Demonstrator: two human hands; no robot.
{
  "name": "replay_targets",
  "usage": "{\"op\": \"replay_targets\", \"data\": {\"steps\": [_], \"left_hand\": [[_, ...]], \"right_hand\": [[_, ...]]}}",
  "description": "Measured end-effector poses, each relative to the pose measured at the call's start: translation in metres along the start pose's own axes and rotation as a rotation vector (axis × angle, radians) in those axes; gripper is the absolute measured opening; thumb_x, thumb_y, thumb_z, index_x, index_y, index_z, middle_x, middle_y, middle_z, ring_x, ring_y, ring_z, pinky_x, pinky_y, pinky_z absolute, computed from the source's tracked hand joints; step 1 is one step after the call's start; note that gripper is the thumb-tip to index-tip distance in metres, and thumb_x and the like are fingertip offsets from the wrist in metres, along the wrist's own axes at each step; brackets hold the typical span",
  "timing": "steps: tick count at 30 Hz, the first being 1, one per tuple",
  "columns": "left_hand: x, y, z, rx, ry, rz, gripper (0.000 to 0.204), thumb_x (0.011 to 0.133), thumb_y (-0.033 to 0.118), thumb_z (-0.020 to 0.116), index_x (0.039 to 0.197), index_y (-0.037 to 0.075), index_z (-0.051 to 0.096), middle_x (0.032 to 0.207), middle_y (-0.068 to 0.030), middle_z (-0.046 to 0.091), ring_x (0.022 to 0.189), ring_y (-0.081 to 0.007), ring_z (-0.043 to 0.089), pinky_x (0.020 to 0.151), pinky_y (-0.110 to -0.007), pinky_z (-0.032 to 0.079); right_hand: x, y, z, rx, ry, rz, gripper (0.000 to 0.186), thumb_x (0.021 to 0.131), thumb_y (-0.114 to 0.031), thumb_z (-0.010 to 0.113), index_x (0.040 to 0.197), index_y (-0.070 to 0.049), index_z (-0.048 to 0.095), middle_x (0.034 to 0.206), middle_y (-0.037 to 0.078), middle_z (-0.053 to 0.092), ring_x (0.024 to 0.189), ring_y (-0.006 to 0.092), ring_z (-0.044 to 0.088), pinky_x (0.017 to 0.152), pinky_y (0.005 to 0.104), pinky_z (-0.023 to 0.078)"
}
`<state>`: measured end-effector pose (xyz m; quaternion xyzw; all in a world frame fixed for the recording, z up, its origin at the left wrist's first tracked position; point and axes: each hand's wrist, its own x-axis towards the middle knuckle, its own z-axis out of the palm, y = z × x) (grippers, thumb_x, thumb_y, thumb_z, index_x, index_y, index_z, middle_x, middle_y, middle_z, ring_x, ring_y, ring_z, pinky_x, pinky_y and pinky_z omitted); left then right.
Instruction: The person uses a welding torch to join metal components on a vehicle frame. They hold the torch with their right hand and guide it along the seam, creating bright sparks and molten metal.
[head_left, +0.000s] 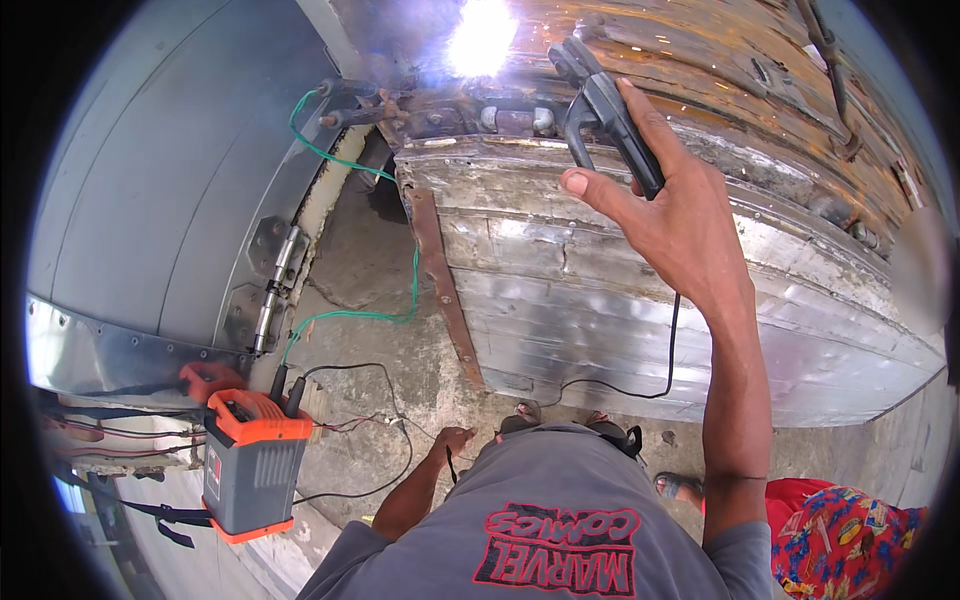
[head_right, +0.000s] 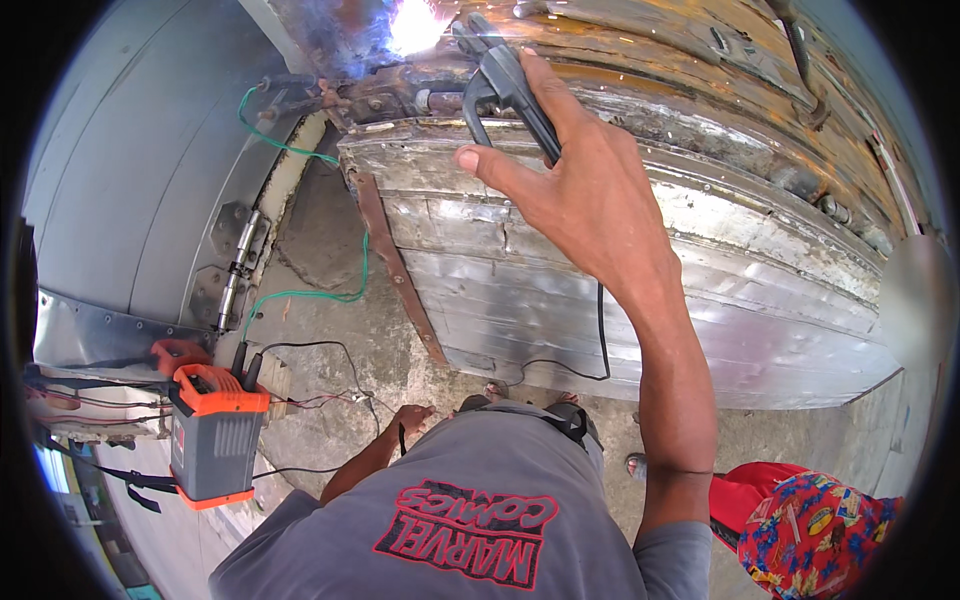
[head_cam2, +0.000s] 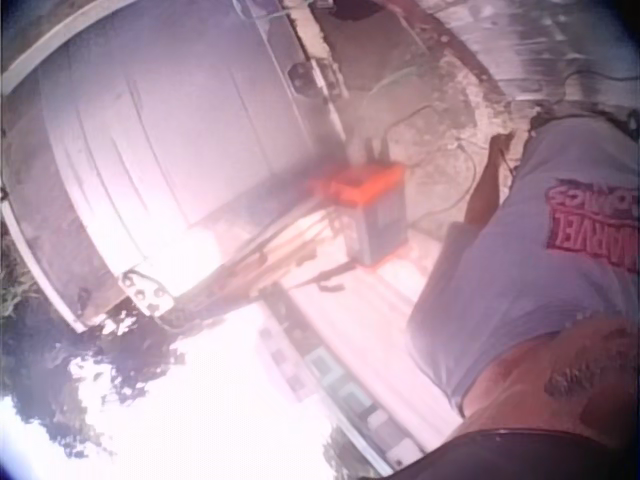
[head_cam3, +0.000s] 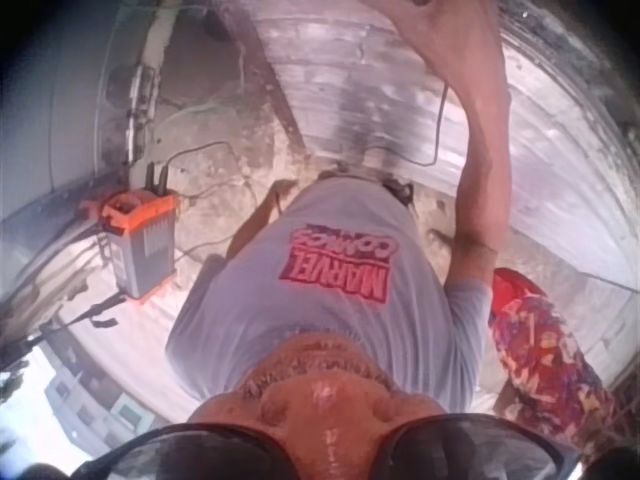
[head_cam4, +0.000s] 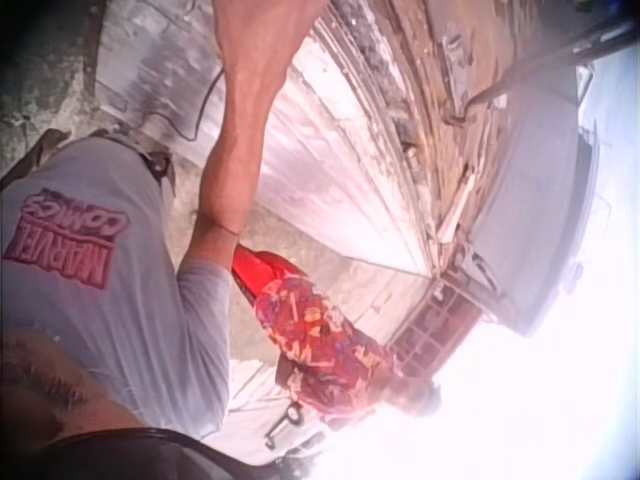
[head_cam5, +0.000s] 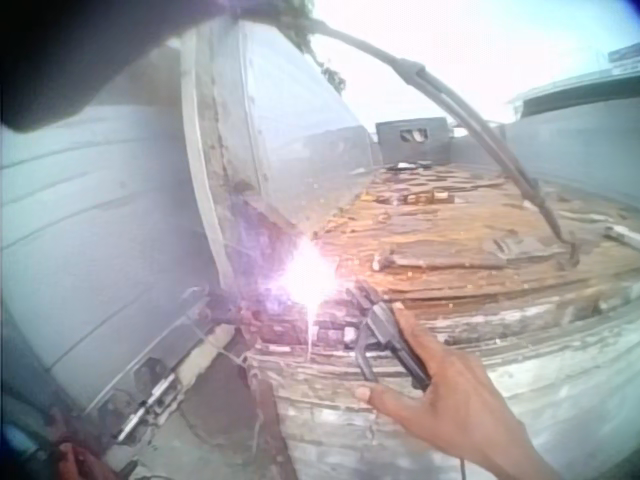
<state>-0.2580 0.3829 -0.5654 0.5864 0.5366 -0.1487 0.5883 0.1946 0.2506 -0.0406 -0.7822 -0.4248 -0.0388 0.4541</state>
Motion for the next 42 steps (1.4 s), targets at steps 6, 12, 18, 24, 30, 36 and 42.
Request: {"op": "replay_targets", "data": {"steps": [6, 12, 18, 24, 30, 36, 42], "left_hand": [[0.002, -0.006, 0.006, 0.028, 0.091, 0.004, 0.048, 0.1, 0.04, 0.084, 0.068, 0.009, 0.064, 0.062, 0.0014, 0.054, 0.057, -0.0116, 0.046, 0.054, -0.035, 0.037], [0.01, -0.033, 0.001, -0.382, -0.06, -0.006, 0.037, 0.1, 0.023, 0.073, 0.113, -0.012, 0.075, 0.076, -0.0048, 0.069, 0.063, -0.0125, 0.063, 0.058, -0.029, 0.046], [0.007, -0.043, -0.005, -0.878, -0.303, 0.042, 0.04, 0.104, 0.021, 0.063, 0.119, -0.014, 0.071, 0.116, -0.0179, 0.08, 0.063, -0.0137, 0.065, 0.058, -0.028, 0.051], [0.019, -0.047, -0.004, -0.988, -0.522, -0.017, 0.03, 0.104, 0.02, 0.065, 0.105, -0.008, 0.076, 0.097, -0.0123, 0.079, 0.061, -0.0143, 0.064, 0.085, -0.03, 0.057], [0.02, -0.042, -0.009, -0.918, -0.44, 0.013, 0.03, 0.104, 0.019, 0.067, 0.104, -0.009, 0.077, 0.08, -0.0049, 0.073, 0.061, -0.0134, 0.062, 0.088, -0.032, 0.058], [0.018, -0.043, -0.008, -0.902, -0.469, 0.046, 0.038, 0.103, 0.023, 0.068, 0.115, -0.012, 0.075, 0.085, -0.0064, 0.076, 0.064, -0.0121, 0.067, 0.067, -0.028, 0.056], [0.015, -0.04, -0.005, -0.909, -0.39, -0.04, 0.041, 0.102, 0.021, 0.065, 0.12, -0.015, 0.072, 0.095, -0.0098, 0.078, 0.064, -0.0136, 0.069, 0.059, -0.026, 0.053]], "right_hand": [[0.002, 0.009, 0.006, 0.023, 0.039, -0.028, 0.106, 0.082, -0.063, 0.091, 0.164, -0.007, 0.054, 0.088, 0.01, 0.072, 0.069, 0.0156, 0.058, 0.061, 0.0361, 0.045], [0.003, 0.01, 0.002, 0.038, 0.025, -0.014, 0.106, 0.082, -0.063, 0.091, 0.165, -0.007, 0.054, 0.093, 0.01, 0.075, 0.073, 0.0168, 0.061, 0.066, 0.0363, 0.05], [-0.005, 0.0, -0.013, 0.061, 0.096, 0.036, 0.101, 0.086, -0.052, 0.092, 0.165, -0.004, 0.051, 0.093, 0.01, 0.072, 0.075, 0.0187, 0.062, 0.071, 0.0357, 0.053], [-0.008, 0.0, -0.009, 0.106, -0.001, 0.107, 0.099, 0.087, -0.049, 0.091, 0.164, 0.0, 0.051, 0.085, 0.01, 0.068, 0.072, 0.018, 0.06, 0.066, 0.0351, 0.049], [-0.005, 0.006, -0.003, 0.128, 0.001, 0.094, 0.102, 0.085, -0.053, 0.092, 0.164, -0.003, 0.052, 0.08, 0.007, 0.065, 0.072, 0.018, 0.06, 0.065, 0.0367, 0.048], [-0.003, 0.012, 0.003, 0.095, 0.005, 0.064, 0.103, 0.082, -0.056, 0.093, 0.165, -0.008, 0.053, 0.079, 0.003, 0.063, 0.072, 0.017, 0.06, 0.065, 0.036, 0.048], [-0.002, 0.014, 0.008, 0.078, 0.023, 0.025, 0.103, 0.082, -0.055, 0.093, 0.165, -0.009, 0.054, 0.079, 0.005, 0.064, 0.071, 0.0178, 0.06, 0.065, 0.0365, 0.048]]}}
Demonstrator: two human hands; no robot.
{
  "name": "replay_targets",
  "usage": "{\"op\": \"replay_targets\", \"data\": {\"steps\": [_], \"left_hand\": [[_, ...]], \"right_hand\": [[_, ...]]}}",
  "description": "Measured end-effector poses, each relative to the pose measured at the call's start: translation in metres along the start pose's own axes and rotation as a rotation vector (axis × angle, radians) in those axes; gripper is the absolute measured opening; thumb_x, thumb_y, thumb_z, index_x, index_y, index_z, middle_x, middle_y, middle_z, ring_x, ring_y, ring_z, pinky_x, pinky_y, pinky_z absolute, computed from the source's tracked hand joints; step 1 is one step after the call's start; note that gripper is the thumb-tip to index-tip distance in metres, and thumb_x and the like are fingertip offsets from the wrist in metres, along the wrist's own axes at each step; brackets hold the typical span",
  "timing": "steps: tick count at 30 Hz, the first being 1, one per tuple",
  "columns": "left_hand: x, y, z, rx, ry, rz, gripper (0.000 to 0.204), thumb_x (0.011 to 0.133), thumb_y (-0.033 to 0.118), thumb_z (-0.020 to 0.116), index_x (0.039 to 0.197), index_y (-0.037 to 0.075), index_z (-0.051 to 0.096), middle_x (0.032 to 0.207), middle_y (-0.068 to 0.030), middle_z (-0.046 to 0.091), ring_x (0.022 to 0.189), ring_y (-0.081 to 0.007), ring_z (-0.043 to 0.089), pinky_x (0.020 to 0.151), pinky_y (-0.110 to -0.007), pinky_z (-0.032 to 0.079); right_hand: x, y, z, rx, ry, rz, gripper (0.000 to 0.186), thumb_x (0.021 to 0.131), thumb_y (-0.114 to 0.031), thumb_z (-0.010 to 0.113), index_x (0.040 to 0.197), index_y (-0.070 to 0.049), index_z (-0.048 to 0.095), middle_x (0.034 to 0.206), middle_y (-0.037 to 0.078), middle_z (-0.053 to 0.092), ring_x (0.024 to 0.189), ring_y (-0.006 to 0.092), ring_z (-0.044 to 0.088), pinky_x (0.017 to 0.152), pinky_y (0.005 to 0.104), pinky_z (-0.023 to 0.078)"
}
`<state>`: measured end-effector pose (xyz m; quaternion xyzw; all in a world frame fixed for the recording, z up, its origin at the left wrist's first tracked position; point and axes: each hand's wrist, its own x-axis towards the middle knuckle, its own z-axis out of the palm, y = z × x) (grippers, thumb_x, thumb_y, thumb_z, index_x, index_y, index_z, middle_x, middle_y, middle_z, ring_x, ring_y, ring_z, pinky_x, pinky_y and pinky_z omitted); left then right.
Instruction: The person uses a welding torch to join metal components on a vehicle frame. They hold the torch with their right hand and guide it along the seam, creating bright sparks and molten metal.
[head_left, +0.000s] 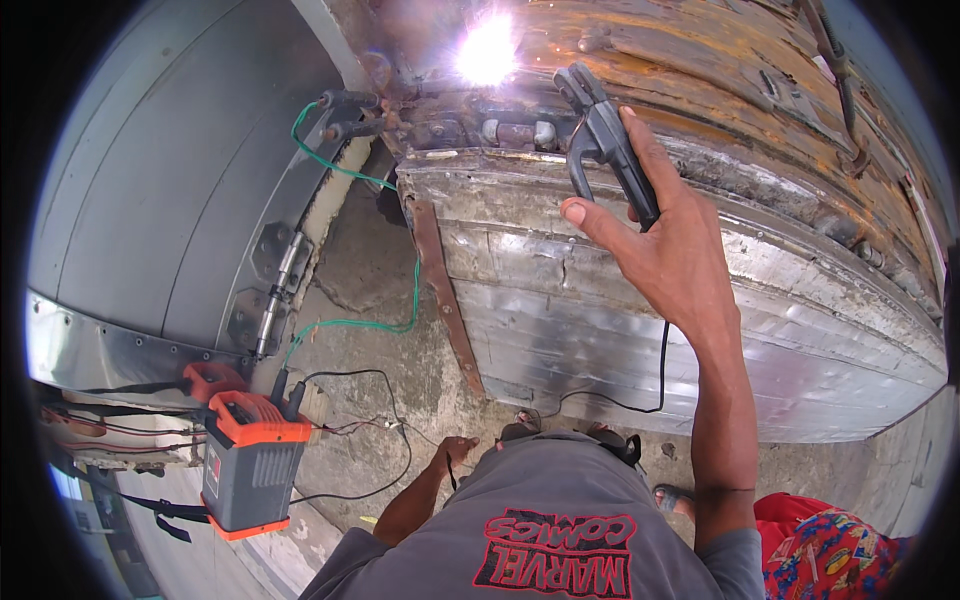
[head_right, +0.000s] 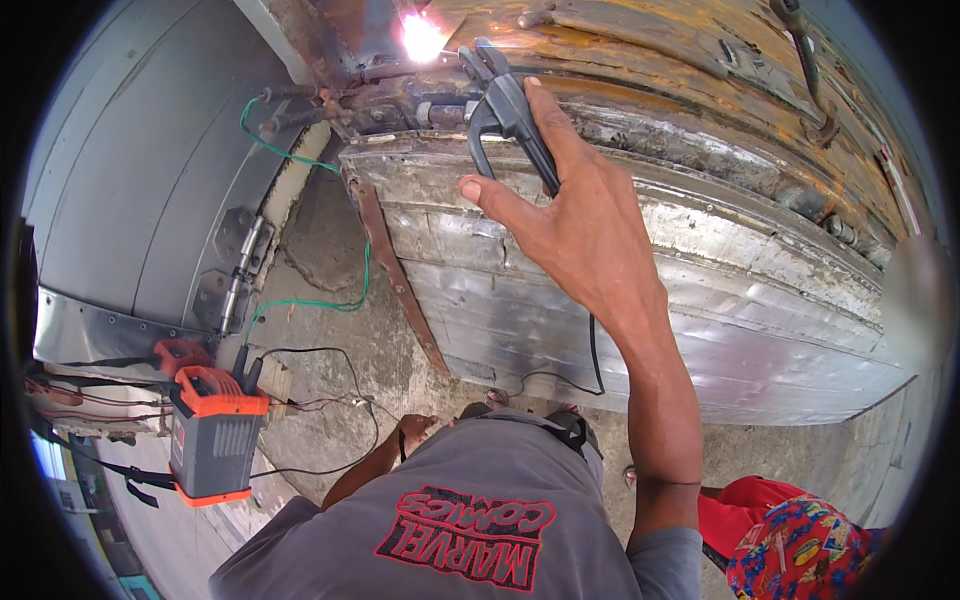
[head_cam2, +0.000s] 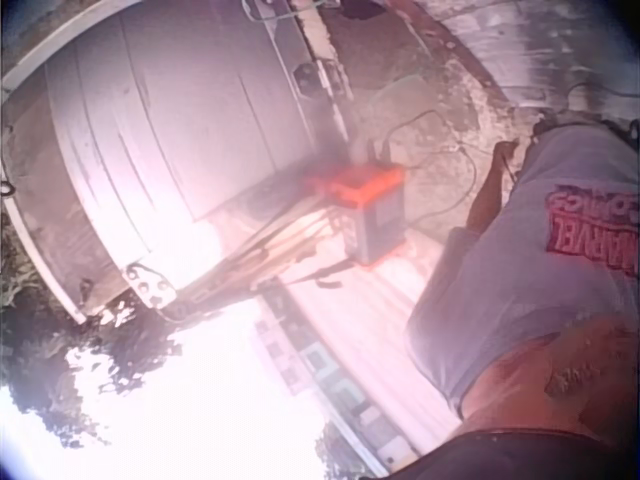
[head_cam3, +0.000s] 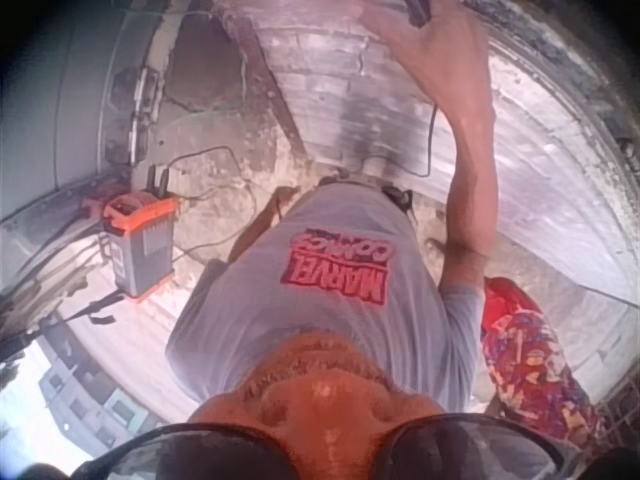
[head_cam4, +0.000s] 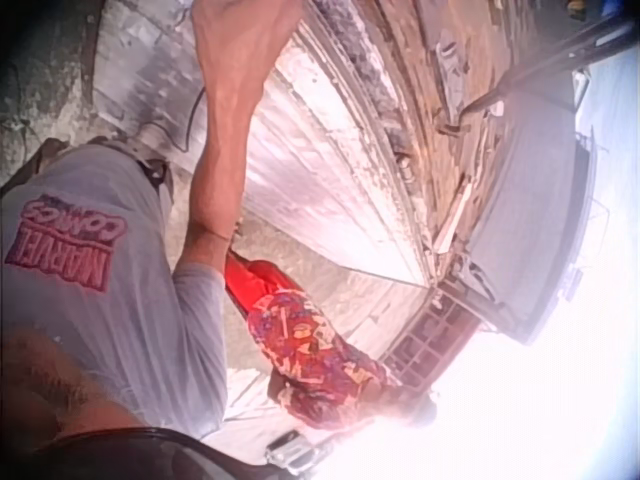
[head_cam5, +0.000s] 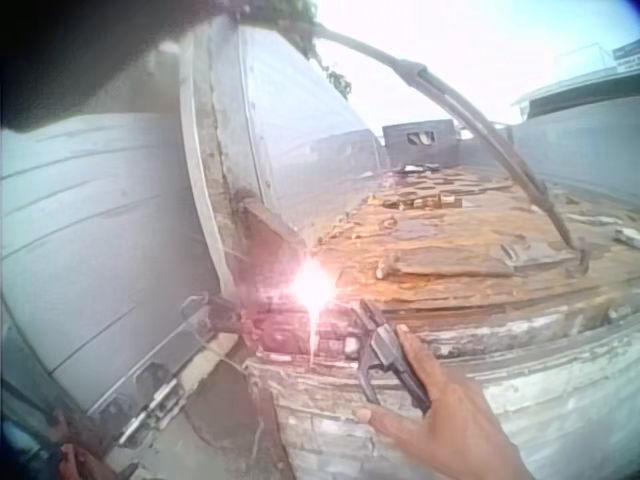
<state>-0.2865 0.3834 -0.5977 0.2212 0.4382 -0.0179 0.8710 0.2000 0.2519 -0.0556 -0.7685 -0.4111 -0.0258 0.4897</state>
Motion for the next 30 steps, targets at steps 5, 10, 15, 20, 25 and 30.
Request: {"op": "replay_targets", "data": {"steps": [5, 10, 15, 20, 25, 30], "left_hand": [[-0.004, 0.004, 0.01, 0.096, 0.03, -0.034, 0.031, 0.104, 0.025, 0.071, 0.106, -0.006, 0.076, 0.081, -0.0043, 0.073, 0.059, -0.0109, 0.061, 0.056, -0.028, 0.047], [-0.005, -0.001, 0.045, 0.706, 0.404, 0.077, 0.036, 0.101, 0.033, 0.083, 0.076, 0.009, 0.073, 0.062, 0.0035, 0.055, 0.057, -0.0085, 0.049, 0.055, -0.032, 0.04], [-0.008, 0.003, 0.056, 0.819, 0.42, 0.031, 0.044, 0.099, 0.037, 0.084, 0.069, 0.012, 0.066, 0.063, 0.0039, 0.055, 0.059, -0.0106, 0.048, 0.059, -0.035, 0.041], [-0.001, -0.002, 0.023, 0.704, 0.284, 0.015, 0.04, 0.103, 0.034, 0.08, 0.075, 0.008, 0.069, 0.067, 0.0025, 0.058, 0.063, -0.0105, 0.051, 0.06, -0.035, 0.042], [0.001, -0.006, 0.0, 0.149, 0.155, -0.087, 0.032, 0.107, 0.028, 0.075, 0.083, 0.006, 0.073, 0.07, 0.0022, 0.062, 0.062, -0.0098, 0.052, 0.058, -0.035, 0.042], [0.0, -0.006, -0.001, 0.423, 0.129, 0.019, 0.027, 0.106, 0.026, 0.078, 0.087, 0.007, 0.074, 0.069, 0.0042, 0.062, 0.06, -0.0091, 0.054, 0.056, -0.034, 0.043]], "right_hand": [[-0.002, -0.007, -0.003, 0.002, -0.02, 0.013, 0.104, 0.081, -0.056, 0.093, 0.165, -0.009, 0.054, 0.081, 0.006, 0.067, 0.072, 0.0183, 0.062, 0.065, 0.0365, 0.048], [-0.001, -0.005, 0.001, -0.029, 0.006, -0.028, 0.105, 0.081, -0.059, 0.091, 0.165, -0.009, 0.054, 0.079, 0.006, 0.066, 0.072, 0.0184, 0.063, 0.064, 0.0364, 0.048], [-0.003, -0.008, 0.0, -0.029, -0.009, -0.014, 0.105, 0.082, -0.061, 0.091, 0.165, -0.009, 0.054, 0.08, 0.008, 0.068, 0.072, 0.0188, 0.064, 0.063, 0.037, 0.048], [-0.002, -0.018, -0.005, -0.04, -0.073, 0.008, 0.102, 0.086, -0.057, 0.088, 0.161, 0.002, 0.052, 0.099, 0.023, 0.075, 0.081, 0.03, 0.072, 0.076, 0.0426, 0.055], [0.001, -0.009, 0.003, -0.033, -0.04, 0.028, 0.104, 0.082, -0.062, 0.09, 0.165, -0.01, 0.054, 0.083, 0.008, 0.07, 0.072, 0.0183, 0.063, 0.063, 0.0369, 0.047], [0.0, -0.012, 0.002, -0.02, -0.031, 0.014, 0.104, 0.082, -0.062, 0.09, 0.165, -0.01, 0.054, 0.082, 0.007, 0.068, 0.071, 0.0183, 0.063, 0.062, 0.0372, 0.046]]}}
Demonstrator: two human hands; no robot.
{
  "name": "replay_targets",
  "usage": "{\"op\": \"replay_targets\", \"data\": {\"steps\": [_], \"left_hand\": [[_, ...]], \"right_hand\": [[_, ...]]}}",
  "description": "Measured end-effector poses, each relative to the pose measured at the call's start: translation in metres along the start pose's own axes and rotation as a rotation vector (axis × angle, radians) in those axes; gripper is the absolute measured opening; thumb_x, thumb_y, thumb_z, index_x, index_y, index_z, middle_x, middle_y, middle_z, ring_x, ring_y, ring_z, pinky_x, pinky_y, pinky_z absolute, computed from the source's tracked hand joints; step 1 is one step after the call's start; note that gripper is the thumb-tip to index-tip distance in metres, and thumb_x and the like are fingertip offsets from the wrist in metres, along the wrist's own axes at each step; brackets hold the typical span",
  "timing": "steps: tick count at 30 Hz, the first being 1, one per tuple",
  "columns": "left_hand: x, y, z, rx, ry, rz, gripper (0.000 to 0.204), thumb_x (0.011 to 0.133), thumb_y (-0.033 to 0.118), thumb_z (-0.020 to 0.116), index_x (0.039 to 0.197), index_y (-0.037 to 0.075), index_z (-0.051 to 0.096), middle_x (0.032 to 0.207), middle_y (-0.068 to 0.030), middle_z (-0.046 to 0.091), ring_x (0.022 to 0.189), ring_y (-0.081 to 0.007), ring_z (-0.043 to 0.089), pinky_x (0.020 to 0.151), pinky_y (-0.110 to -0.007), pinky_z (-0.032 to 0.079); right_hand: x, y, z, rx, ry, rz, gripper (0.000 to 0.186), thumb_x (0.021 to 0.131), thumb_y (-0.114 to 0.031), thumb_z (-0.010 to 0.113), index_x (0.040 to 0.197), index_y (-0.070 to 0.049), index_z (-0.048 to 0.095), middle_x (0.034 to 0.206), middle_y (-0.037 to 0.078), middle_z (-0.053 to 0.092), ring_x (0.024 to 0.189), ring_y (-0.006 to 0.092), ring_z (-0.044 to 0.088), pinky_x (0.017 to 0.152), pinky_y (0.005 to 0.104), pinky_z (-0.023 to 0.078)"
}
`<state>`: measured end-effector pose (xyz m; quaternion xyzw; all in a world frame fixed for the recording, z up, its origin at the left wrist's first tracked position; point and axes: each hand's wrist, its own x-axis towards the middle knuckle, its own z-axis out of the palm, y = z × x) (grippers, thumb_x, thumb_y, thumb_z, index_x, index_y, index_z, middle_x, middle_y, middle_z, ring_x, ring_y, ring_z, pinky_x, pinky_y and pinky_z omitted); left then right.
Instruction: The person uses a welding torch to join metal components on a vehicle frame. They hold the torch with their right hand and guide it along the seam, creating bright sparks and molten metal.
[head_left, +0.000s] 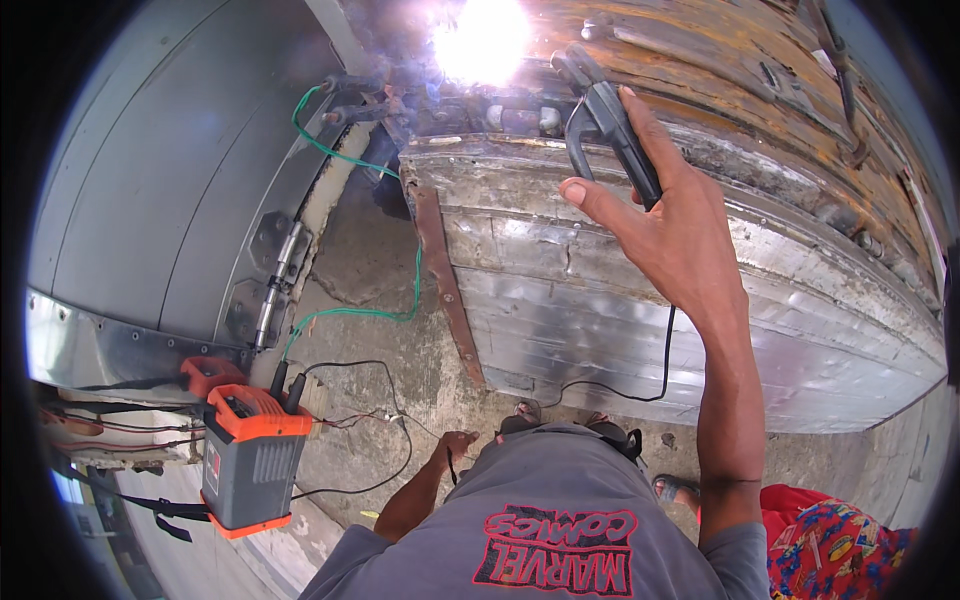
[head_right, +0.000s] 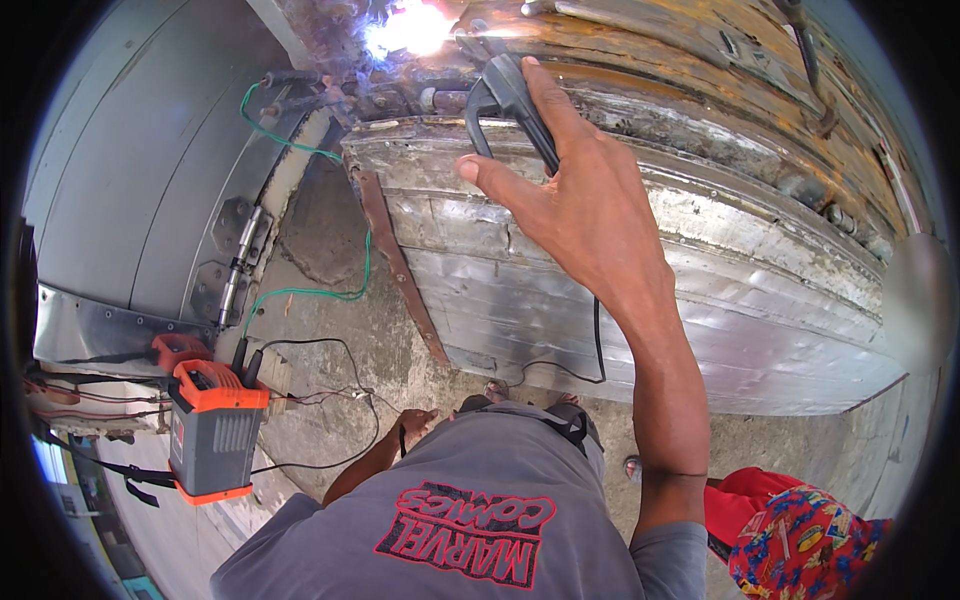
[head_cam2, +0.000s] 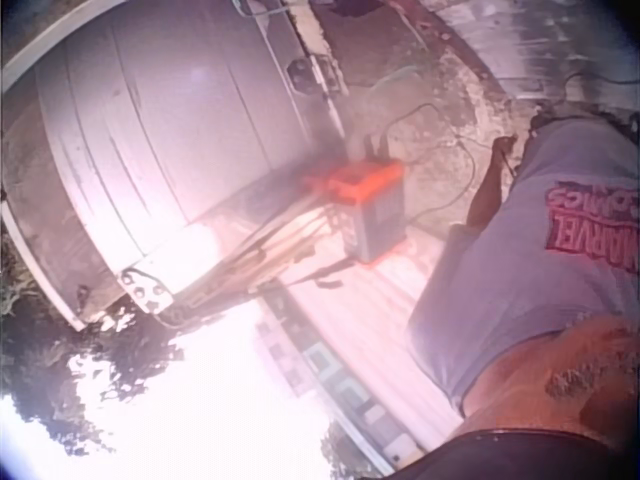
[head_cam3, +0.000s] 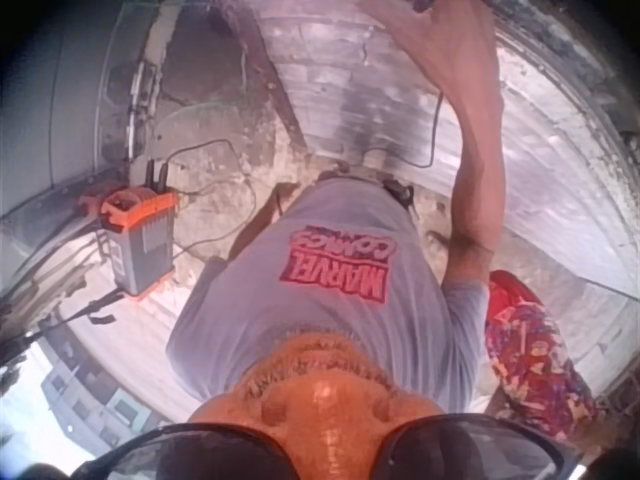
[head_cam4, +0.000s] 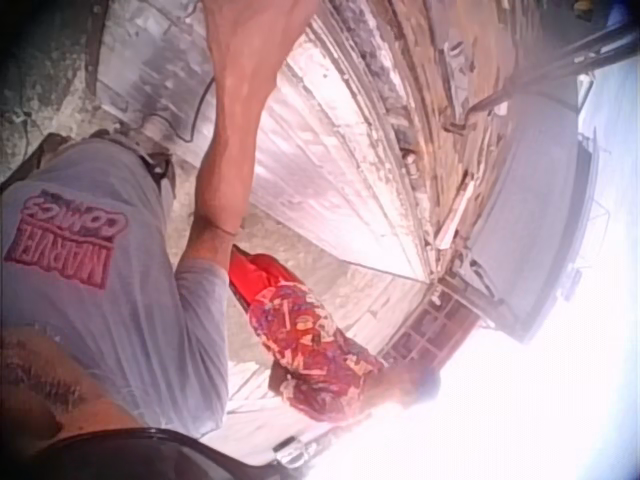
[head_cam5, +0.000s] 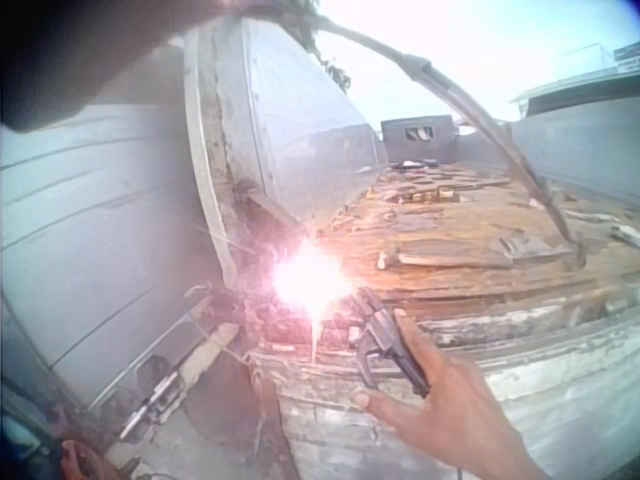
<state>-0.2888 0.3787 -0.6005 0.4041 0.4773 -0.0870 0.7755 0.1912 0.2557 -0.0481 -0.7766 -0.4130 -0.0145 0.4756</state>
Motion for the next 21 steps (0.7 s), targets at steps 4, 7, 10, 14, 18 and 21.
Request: {"op": "replay_targets", "data": {"steps": [4, 7, 10, 14, 18, 21], "left_hand": [[-0.006, 0.0, 0.011, 0.342, 0.151, 0.081, 0.026, 0.105, 0.026, 0.075, 0.093, 0.003, 0.073, 0.08, -0.0022, 0.071, 0.06, -0.0123, 0.06, 0.056, -0.034, 0.049], [-0.009, 0.003, -0.004, -0.562, -0.199, -0.1, 0.025, 0.105, 0.021, 0.067, 0.097, -0.002, 0.071, 0.103, -0.0131, 0.079, 0.063, -0.0174, 0.067, 0.058, -0.033, 0.055], [-0.006, -0.002, -0.003, -0.27, -0.009, 0.007, 0.024, 0.104, 0.014, 0.059, 0.103, -0.008, 0.07, 0.123, -0.0211, 0.078, 0.068, -0.0217, 0.072, 0.061, -0.033, 0.059], [-0.002, -0.007, 0.0, -0.099, 0.026, 0.051, 0.025, 0.104, 0.014, 0.06, 0.106, -0.008, 0.07, 0.117, -0.0191, 0.078, 0.071, -0.0203, 0.073, 0.063, -0.032, 0.058], [0.001, 0.001, 0.015, 0.122, 0.052, 0.031, 0.025, 0.105, 0.017, 0.065, 0.104, -0.007, 0.071, 0.107, -0.0155, 0.078, 0.07, -0.0161, 0.07, 0.064, -0.029, 0.056], [-0.002, 0.002, 0.013, 0.037, 0.071, -0.022, 0.024, 0.105, 0.02, 0.069, 0.099, -0.003, 0.073, 0.094, -0.011, 0.076, 0.069, -0.0142, 0.067, 0.064, -0.03, 0.053]], "right_hand": [[0.0, 0.001, 0.001, -0.021, 0.0, 0.009, 0.105, 0.081, -0.064, 0.09, 0.164, -0.009, 0.055, 0.08, 0.007, 0.067, 0.071, 0.019, 0.064, 0.061, 0.0375, 0.046], [0.0, 0.0, -0.001, -0.012, -0.011, 0.025, 0.106, 0.081, -0.065, 0.09, 0.164, -0.008, 0.055, 0.08, 0.007, 0.067, 0.072, 0.0194, 0.064, 0.062, 0.0378, 0.047], [0.001, 0.002, 0.0, 0.002, -0.003, 0.003, 0.106, 0.082, -0.064, 0.09, 0.163, -0.006, 0.055, 0.081, 0.008, 0.068, 0.073, 0.0195, 0.065, 0.063, 0.0379, 0.048], [0.001, -0.011, -0.008, -0.006, -0.075, 0.009, 0.101, 0.088, -0.054, 0.087, 0.161, 0.006, 0.051, 0.106, 0.031, 0.079, 0.081, 0.0347, 0.077, 0.083, 0.0476, 0.06], [0.001, -0.011, -0.007, -0.037, -0.07, -0.002, 0.1, 0.088, -0.053, 0.087, 0.161, 0.006, 0.051, 0.104, 0.031, 0.078, 0.082, 0.0341, 0.078, 0.081, 0.0467, 0.06], [0.002, -0.013, -0.011, -0.032, -0.105, 0.052, 0.101, 0.088, -0.052, 0.088, 0.161, 0.006, 0.05, 0.102, 0.029, 0.078, 0.082, 0.0324, 0.077, 0.079, 0.0453, 0.059]]}}
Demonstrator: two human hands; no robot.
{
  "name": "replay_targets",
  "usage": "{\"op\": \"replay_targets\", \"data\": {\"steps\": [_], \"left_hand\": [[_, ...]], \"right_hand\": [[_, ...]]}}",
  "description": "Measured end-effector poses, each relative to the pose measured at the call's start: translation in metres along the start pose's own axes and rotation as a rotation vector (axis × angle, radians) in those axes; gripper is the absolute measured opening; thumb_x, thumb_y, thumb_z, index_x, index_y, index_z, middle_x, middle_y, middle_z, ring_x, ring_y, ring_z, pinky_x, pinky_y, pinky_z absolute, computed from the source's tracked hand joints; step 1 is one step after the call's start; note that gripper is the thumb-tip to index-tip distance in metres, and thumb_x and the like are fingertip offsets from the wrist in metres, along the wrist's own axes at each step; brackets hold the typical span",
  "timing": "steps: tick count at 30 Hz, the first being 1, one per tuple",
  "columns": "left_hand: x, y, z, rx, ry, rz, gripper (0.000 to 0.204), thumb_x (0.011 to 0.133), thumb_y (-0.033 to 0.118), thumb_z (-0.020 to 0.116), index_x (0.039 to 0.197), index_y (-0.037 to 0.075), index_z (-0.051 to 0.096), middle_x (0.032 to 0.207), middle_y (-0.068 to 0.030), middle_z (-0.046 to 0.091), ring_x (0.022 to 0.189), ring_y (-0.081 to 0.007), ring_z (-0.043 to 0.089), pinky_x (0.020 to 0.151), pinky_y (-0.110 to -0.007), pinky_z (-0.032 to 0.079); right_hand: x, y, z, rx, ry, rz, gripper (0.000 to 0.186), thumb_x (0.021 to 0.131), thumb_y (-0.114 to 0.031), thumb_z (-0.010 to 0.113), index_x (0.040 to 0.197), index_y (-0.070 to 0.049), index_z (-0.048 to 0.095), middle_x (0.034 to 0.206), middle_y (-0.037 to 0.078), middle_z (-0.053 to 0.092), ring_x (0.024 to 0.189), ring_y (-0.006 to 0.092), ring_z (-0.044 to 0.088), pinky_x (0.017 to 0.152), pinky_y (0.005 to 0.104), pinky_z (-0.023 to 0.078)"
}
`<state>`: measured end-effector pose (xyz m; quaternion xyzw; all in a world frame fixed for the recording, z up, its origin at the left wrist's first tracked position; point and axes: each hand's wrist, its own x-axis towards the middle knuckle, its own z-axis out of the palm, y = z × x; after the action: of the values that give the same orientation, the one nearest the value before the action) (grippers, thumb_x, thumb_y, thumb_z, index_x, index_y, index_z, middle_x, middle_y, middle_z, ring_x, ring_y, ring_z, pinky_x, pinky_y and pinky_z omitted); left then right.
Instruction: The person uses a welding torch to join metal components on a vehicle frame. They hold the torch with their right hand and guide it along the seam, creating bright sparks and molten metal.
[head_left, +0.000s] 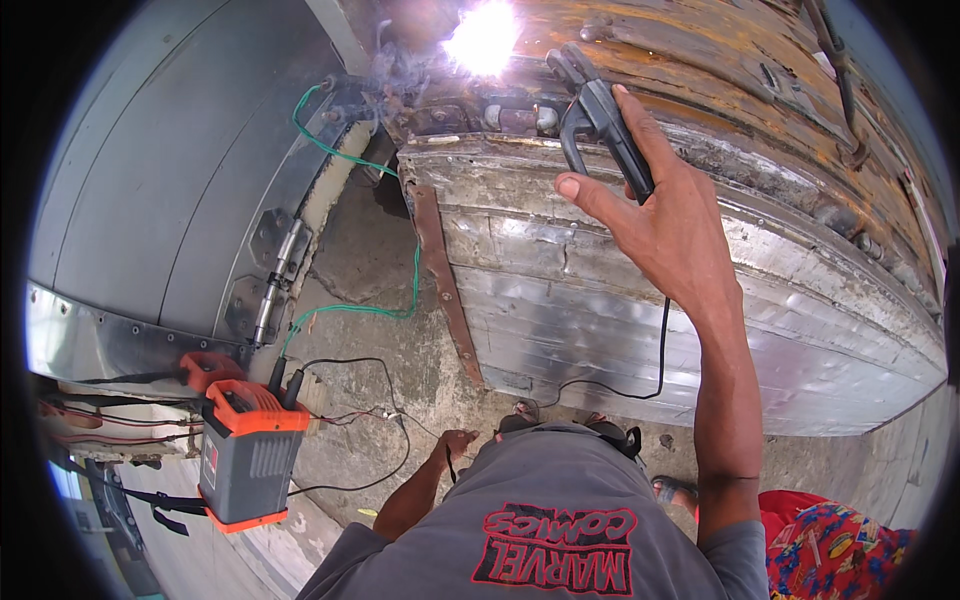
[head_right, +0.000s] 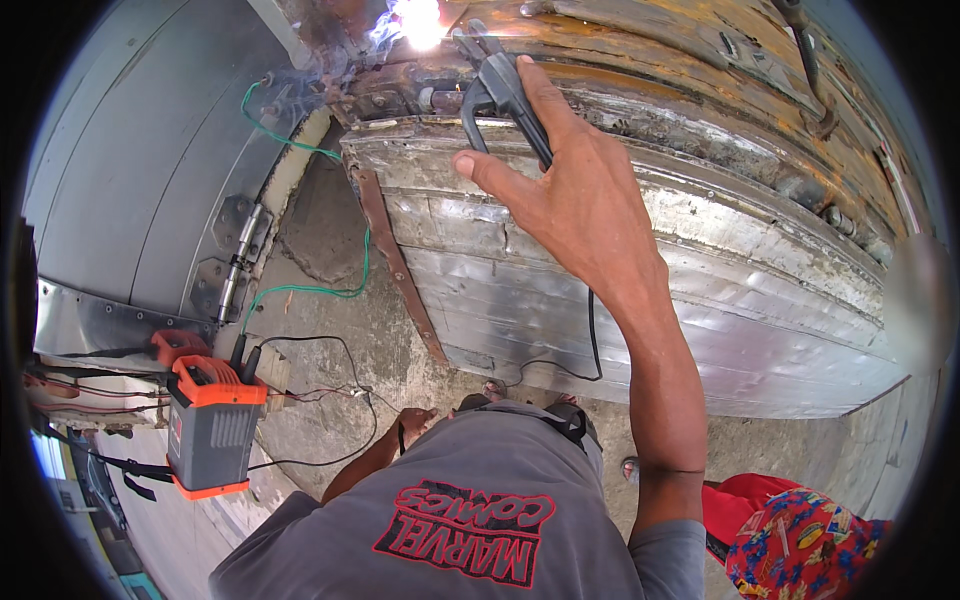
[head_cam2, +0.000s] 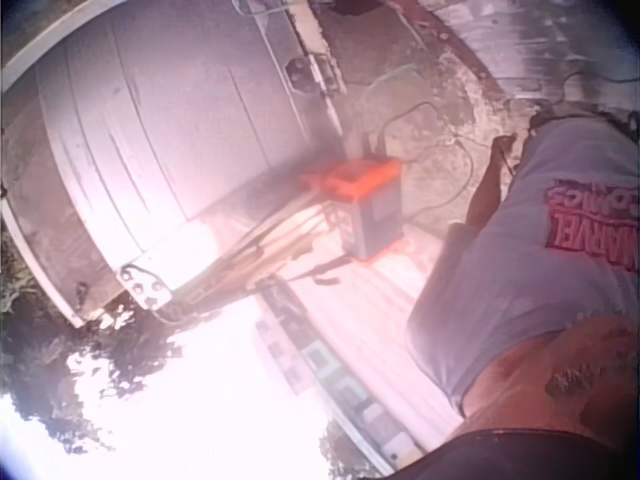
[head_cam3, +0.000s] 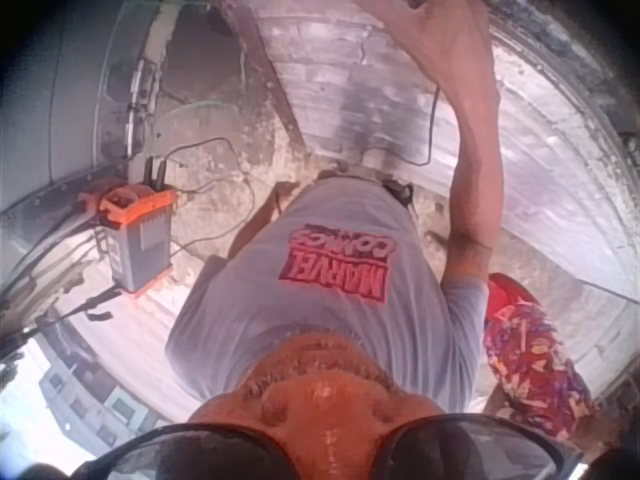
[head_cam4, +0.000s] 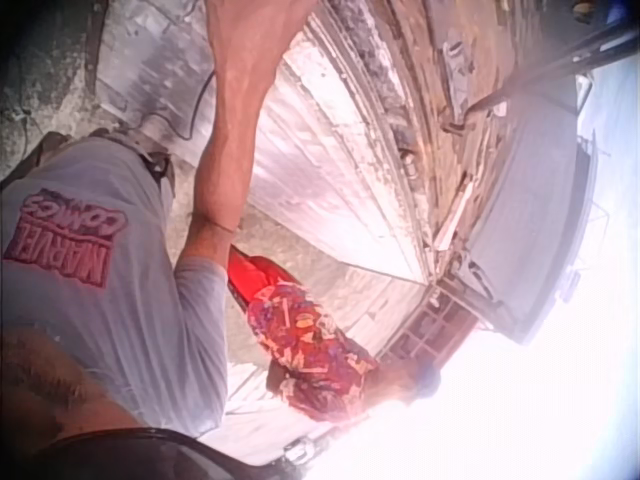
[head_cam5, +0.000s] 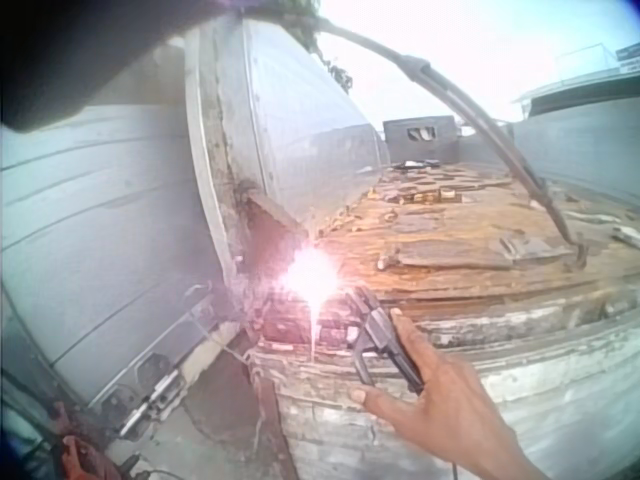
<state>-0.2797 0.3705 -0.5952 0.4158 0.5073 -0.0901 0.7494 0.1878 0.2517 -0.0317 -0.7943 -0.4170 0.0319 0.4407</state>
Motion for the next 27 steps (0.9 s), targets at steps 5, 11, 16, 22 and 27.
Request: {"op": "replay_targets", "data": {"steps": [5, 11, 16, 22, 27], "left_hand": [[0.008, -0.001, -0.006, 0.32, -0.005, 0.141, 0.034, 0.106, 0.03, 0.071, 0.086, 0.002, 0.073, 0.076, -0.0069, 0.069, 0.069, -0.0158, 0.066, 0.066, -0.035, 0.052], [0.007, 0.0, 0.004, -0.096, -0.079, -0.013, 0.041, 0.107, 0.036, 0.073, 0.083, 0.003, 0.072, 0.068, -0.0035, 0.061, 0.065, -0.0144, 0.058, 0.067, -0.036, 0.049], [0.014, 0.005, 0.008, 0.25, 0.054, -0.01, 0.05, 0.104, 0.043, 0.076, 0.077, 0.002, 0.07, 0.065, -0.0036, 0.057, 0.062, -0.0166, 0.051, 0.066, -0.04, 0.046], [0.021, 0.005, 0.011, 0.344, 0.082, -0.04, 0.06, 0.102, 0.055, 0.075, 0.077, 0.0, 0.069, 0.064, -0.0063, 0.059, 0.064, -0.0207, 0.052, 0.067, -0.043, 0.047], [0.018, 0.0, 0.014, 0.313, 0.082, -0.03, 0.06, 0.104, 0.054, 0.072, 0.079, 0.0, 0.069, 0.065, -0.0069, 0.059, 0.066, -0.0201, 0.052, 0.067, -0.043, 0.047]], "right_hand": [[0.0, 0.009, -0.003, 0.045, 0.125, -0.004, 0.102, 0.085, -0.055, 0.091, 0.166, -0.008, 0.051, 0.101, 0.012, 0.078, 0.077, 0.0195, 0.067, 0.076, 0.0379, 0.056], [0.003, 0.014, -0.001, 0.088, 0.097, -0.024, 0.104, 0.084, -0.055, 0.093, 0.167, -0.008, 0.05, 0.108, 0.012, 0.079, 0.082, 0.0196, 0.068, 0.081, 0.0376, 0.057], [0.007, 0.012, -0.002, 0.072, 0.055, 0.008, 0.105, 0.084, -0.055, 0.093, 0.167, -0.007, 0.05, 0.102, 0.011, 0.077, 0.082, 0.0202, 0.066, 0.077, 0.038, 0.055], [0.01, 0.021, 0.002, 0.04, 0.1, -0.076, 0.104, 0.083, -0.053, 0.094, 0.166, -0.006, 0.051, 0.101, 0.012, 0.076, 0.078, 0.0199, 0.063, 0.074, 0.0382, 0.054], [0.011, 0.02, 0.004, 0.045, 0.071, -0.067, 0.103, 0.083, -0.05, 0.094, 0.166, -0.006, 0.051, 0.105, 0.013, 0.078, 0.079, 0.0203, 0.064, 0.076, 0.0377, 0.054]]}}
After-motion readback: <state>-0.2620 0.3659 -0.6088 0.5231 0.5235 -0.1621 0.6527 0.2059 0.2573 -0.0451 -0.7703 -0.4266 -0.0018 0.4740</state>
